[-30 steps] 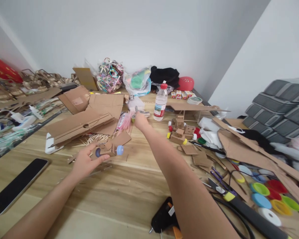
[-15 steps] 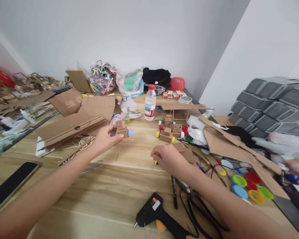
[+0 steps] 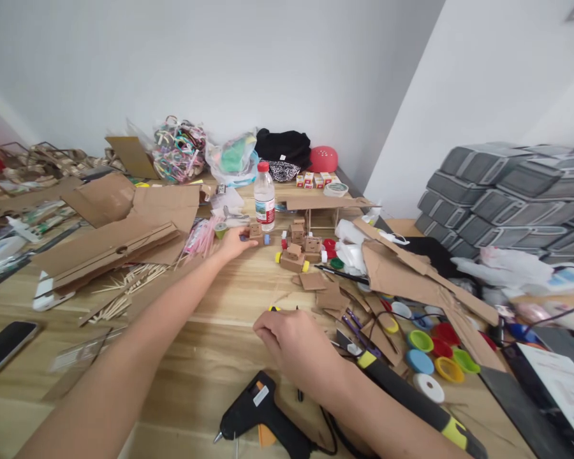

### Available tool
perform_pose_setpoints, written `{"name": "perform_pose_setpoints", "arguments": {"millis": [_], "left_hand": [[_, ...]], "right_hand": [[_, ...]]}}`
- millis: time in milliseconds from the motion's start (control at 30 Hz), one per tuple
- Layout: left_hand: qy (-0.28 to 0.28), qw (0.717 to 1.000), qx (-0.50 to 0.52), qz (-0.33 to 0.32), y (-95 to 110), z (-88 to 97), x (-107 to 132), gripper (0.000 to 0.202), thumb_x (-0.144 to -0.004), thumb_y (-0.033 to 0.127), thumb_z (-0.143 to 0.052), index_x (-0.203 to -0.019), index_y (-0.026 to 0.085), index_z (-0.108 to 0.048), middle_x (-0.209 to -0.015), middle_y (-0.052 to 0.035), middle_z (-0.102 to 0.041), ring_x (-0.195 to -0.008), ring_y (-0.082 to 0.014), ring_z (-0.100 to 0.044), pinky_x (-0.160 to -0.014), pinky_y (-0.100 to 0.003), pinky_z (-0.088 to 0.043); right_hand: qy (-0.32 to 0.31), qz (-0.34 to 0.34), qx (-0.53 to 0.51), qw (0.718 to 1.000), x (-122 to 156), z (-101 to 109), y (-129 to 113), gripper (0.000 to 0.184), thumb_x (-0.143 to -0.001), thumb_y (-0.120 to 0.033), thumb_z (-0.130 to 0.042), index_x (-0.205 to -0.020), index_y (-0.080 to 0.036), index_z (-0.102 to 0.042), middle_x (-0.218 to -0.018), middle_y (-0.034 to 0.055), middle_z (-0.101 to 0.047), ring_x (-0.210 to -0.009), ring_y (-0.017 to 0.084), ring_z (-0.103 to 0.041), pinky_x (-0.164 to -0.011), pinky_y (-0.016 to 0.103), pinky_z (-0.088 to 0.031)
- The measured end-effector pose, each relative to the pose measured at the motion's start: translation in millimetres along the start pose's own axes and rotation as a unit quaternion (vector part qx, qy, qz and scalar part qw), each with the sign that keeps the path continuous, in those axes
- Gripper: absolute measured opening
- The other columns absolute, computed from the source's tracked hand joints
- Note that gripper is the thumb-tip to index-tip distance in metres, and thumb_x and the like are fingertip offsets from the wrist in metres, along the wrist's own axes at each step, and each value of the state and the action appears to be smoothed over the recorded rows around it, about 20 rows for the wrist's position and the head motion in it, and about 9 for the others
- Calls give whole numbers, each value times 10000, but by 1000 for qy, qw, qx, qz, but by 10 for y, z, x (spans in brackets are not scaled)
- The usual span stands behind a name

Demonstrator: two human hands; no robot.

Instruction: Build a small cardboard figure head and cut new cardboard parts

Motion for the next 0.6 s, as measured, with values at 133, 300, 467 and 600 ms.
{"name": "perform_pose_setpoints", "arguments": {"millis": [133, 300, 467, 600], "left_hand": [[-5, 1000, -14, 4, -91, -44, -72, 314, -679, 128, -885, -976, 194, -807, -1118, -93, -823, -1092, -323, -755, -1019, -448, -570], [-14, 1000, -18, 1, -204, -57, -131, 346, -685, 143, -884, -1018, 191, -804, -1123, -90, -821, -1094, -312, -754, -1029, -430, -563], [-17, 1000, -14, -9, -246, -62, -170, 402, -653, 151, -905, -1038, 204, -799, -1140, -77, -814, -1092, -298, -748, -1015, -399, -565], [-21, 1000, -12, -16, -271, -92, -206, 363, -649, 149, -899, -994, 189, -795, -1028, -64, -821, -993, -276, -756, -950, -381, -580]], "right_hand": [[5, 22, 7, 1000, -5, -6, -41, 276, -925, -105, -548, -859, -243, -778, -775, 34, -811, -703, 183, -763, -686, 256, -548], [-4, -2, 90, 996, -145, 123, -19, 245, -924, -98, -582, -855, -223, -780, -825, 31, -826, -751, 186, -776, -687, 245, -536], [-13, -109, 222, 969, -666, 493, 125, 260, -999, -153, -534, -1026, -198, -789, -1024, 111, -824, -981, 270, -774, -811, 332, -562], [-30, -151, 276, 949, -1250, 642, 286, 199, -1025, -233, -593, -1132, -153, -740, -1186, 155, -753, -1127, 276, -711, -949, 419, -565]]}}
Point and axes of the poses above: each hand's wrist, its own x-axis away from the middle knuckle, its own z-axis out of the back of the hand, y = z × x, the point moved 8 cm from there along -x, towards the middle knuckle
